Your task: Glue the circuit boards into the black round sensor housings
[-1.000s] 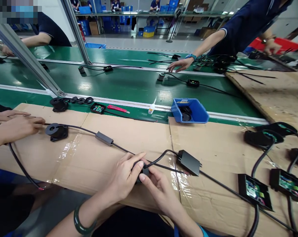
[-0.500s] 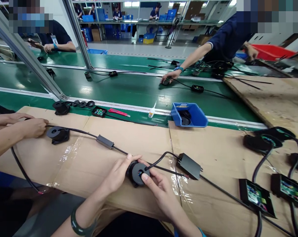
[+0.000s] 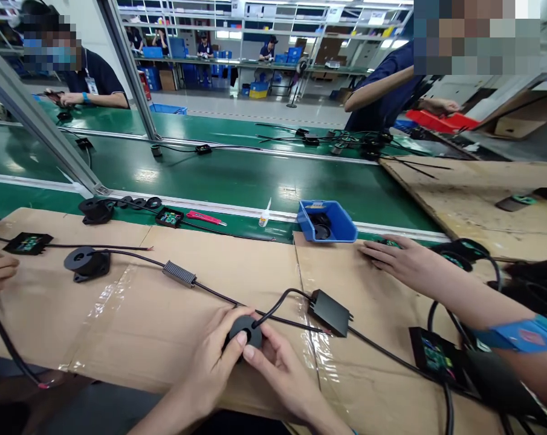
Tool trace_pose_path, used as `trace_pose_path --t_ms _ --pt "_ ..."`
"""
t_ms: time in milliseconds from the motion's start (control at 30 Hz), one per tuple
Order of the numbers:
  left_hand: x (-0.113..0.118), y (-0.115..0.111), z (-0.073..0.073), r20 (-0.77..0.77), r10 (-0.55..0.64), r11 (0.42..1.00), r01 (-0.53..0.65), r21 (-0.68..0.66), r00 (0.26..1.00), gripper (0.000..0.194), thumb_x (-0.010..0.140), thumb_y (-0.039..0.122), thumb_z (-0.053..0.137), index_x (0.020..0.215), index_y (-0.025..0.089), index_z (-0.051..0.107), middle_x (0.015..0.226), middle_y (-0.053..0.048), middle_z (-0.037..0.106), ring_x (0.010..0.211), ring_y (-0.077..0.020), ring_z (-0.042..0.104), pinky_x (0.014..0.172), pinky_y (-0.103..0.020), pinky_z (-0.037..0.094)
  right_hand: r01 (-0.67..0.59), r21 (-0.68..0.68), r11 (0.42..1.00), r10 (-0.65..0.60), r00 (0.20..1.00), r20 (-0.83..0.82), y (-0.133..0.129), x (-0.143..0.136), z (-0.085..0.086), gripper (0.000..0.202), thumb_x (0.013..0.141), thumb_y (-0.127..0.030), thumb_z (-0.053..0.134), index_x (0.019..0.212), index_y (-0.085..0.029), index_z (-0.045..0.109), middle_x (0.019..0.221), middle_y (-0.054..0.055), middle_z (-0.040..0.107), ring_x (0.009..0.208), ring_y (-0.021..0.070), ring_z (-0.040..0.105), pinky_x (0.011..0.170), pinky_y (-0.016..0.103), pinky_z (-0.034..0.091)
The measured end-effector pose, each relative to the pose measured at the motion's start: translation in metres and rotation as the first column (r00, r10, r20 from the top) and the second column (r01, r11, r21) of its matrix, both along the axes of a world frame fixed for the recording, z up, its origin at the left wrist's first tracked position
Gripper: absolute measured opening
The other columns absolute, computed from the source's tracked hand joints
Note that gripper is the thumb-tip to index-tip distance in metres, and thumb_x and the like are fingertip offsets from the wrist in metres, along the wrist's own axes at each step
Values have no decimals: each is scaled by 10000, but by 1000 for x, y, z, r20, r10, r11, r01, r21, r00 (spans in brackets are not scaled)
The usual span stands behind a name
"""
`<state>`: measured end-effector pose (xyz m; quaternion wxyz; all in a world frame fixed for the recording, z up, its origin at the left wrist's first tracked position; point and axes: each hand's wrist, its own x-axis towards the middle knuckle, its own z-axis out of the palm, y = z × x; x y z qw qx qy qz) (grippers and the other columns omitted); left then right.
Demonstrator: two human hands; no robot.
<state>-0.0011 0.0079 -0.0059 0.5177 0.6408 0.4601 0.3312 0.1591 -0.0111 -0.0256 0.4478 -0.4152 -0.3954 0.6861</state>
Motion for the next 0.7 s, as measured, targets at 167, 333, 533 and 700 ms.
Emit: trace_pose_path --t_ms 167,333,533,700 --pt "2 4 6 -38 -19 1000 20 7 999 268 998 322 436 1162 251 636 1164 -43 653 1129 -216 598 988 -330 455 100 -25 995 -101 993 -60 -6 -9 -10 518 747 -527 791 1192 -280 690 1273 82 688 1171 265 647 977 401 545" --pt "5 9 8 -73 19 999 -16 37 997 238 983 322 471 1039 222 679 1058 -42 694 1026 -213 641 918 -326 485 238 -91 967 -243 969 -41 -11 -13 -17 535 637 -482 873 1102 -258 732 1202 79 719 1161 286 642 980 427 534" --pt "-3 4 12 40 11 996 -8 -84 999 388 1016 429 418 1274 256 652 1302 -41 657 1278 -227 542 1101 -346 412 133 -133 982 -140 989 -42 0 -8 7 518 664 -530 840 1099 -262 758 1064 57 753 1021 260 668 919 398 545" --pt "-2 4 15 17 22 996 -21 -85 1000 390 1008 383 430 1311 257 640 1342 -48 635 1283 -231 545 1116 -368 418 133 -172 976 -137 990 -15 0 -4 6 542 651 -515 849 1113 -252 748 1098 60 743 1060 268 649 899 391 549"
